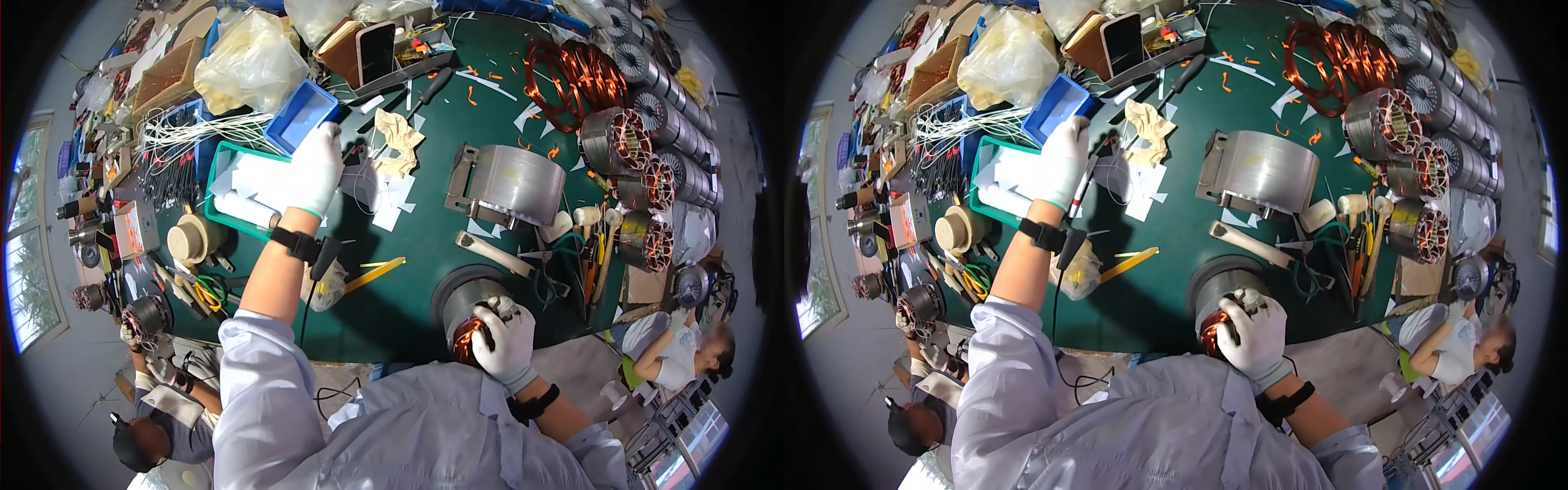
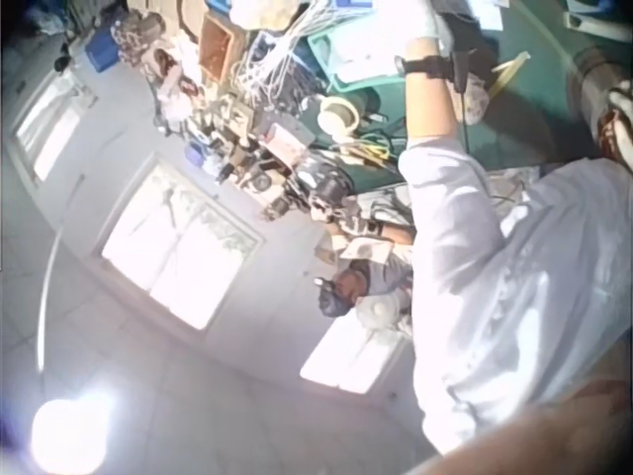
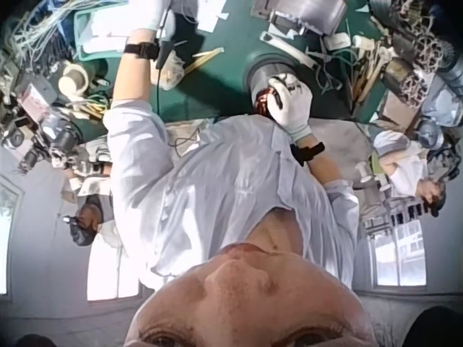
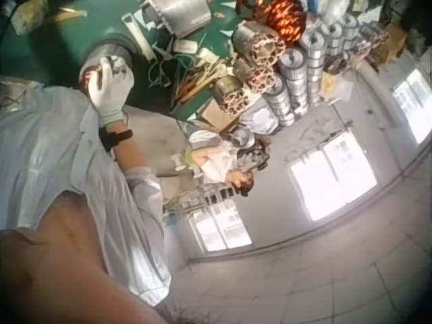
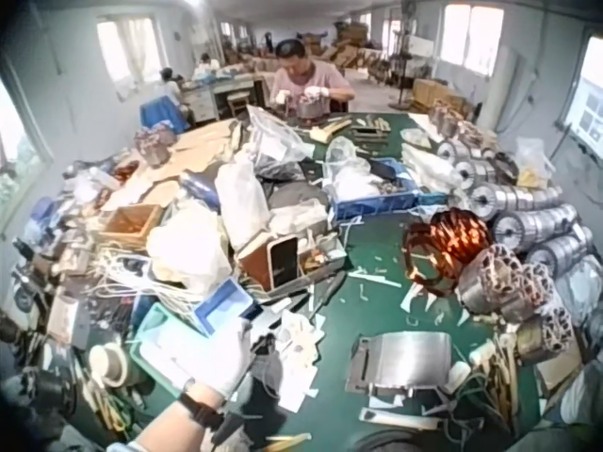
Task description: Assembling a motor stator by inserting wire coils, sewing them in place, and trimming excess insulation.
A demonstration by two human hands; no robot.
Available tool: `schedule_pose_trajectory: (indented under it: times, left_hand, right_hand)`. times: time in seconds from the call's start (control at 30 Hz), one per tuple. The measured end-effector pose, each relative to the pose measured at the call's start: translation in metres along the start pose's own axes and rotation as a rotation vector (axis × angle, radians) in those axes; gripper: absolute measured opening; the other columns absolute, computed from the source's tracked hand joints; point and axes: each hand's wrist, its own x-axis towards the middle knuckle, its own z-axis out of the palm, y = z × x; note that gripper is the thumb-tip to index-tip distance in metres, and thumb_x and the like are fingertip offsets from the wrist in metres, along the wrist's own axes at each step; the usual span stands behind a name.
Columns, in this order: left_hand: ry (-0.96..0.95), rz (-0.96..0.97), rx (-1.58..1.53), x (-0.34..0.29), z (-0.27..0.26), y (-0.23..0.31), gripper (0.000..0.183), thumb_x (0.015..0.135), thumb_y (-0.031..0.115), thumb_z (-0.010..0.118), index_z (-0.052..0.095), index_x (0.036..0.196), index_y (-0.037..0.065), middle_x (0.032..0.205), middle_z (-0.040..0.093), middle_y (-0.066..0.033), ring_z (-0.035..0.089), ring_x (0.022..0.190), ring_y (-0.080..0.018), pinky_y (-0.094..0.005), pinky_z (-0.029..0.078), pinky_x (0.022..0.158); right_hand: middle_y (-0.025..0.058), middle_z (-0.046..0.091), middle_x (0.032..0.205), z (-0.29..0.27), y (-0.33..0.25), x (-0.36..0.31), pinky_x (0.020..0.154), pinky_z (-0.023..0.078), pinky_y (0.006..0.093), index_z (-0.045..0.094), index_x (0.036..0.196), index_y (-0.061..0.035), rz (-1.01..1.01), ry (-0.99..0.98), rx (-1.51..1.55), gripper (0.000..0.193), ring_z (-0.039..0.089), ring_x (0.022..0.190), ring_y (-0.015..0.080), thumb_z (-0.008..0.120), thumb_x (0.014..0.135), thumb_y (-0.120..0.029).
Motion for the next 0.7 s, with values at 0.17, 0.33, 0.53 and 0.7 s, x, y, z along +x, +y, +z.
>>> schedule_pose_trajectory:
  times: [0.17, 0.33, 0.53, 0.7]
  left_hand:
    - [-0.124, 0.04, 0.122, -0.017, 0.027, -0.006, 0.015, 0.092, 0.015, 0.065, 0.074, 0.096, 0.004, 0.095, 0.069, -0.0181, 0.068, 0.091, -0.0363, -0.0443, 0.054, 0.082]
    - [-0.051, 0.01, 0.322, -0.002, 0.063, -0.002, 0.013, 0.089, 0.019, 0.065, 0.071, 0.092, 0.007, 0.088, 0.069, -0.0132, 0.071, 0.086, -0.0331, -0.0461, 0.056, 0.074]
    - [-0.139, 0.092, 0.542, 0.009, 0.052, -0.007, 0.01, 0.089, 0.014, 0.061, 0.068, 0.087, 0.007, 0.088, 0.069, -0.0142, 0.071, 0.08, -0.0345, -0.0485, 0.056, 0.07]
    - [-0.002, 0.231, -0.032, -0.056, -0.021, 0.038, 0.015, 0.091, 0.012, 0.064, 0.054, 0.094, 0.002, 0.082, 0.062, -0.0208, 0.065, 0.076, -0.0402, -0.0493, 0.052, 0.067]
  right_hand:
    - [0.0147, 0.066, 0.106, 0.0, 0.002, 0.0, 0.084, 0.048, 0.0481, 0.069, 0.111, -0.0052, 0.004, -0.01, -0.002, 0.039, 0.063, 0.096, 0.0355, 0.071, 0.073, -0.014]
    - [0.0152, 0.066, 0.104, 0.001, 0.0, 0.001, 0.084, 0.049, 0.048, 0.069, 0.109, -0.0051, 0.0, 0.004, -0.01, 0.038, 0.064, 0.094, 0.0361, 0.07, 0.072, -0.014]
    - [0.013, 0.067, 0.104, 0.005, -0.002, -0.003, 0.086, 0.052, 0.0469, 0.072, 0.107, -0.0081, 0.015, 0.02, 0.008, 0.037, 0.065, 0.094, 0.0335, 0.074, 0.071, -0.018]
    - [0.0141, 0.067, 0.104, -0.001, -0.005, -0.004, 0.086, 0.051, 0.0467, 0.072, 0.106, -0.0075, 0.037, 0.024, 0.005, 0.034, 0.065, 0.095, 0.0338, 0.074, 0.073, -0.017]
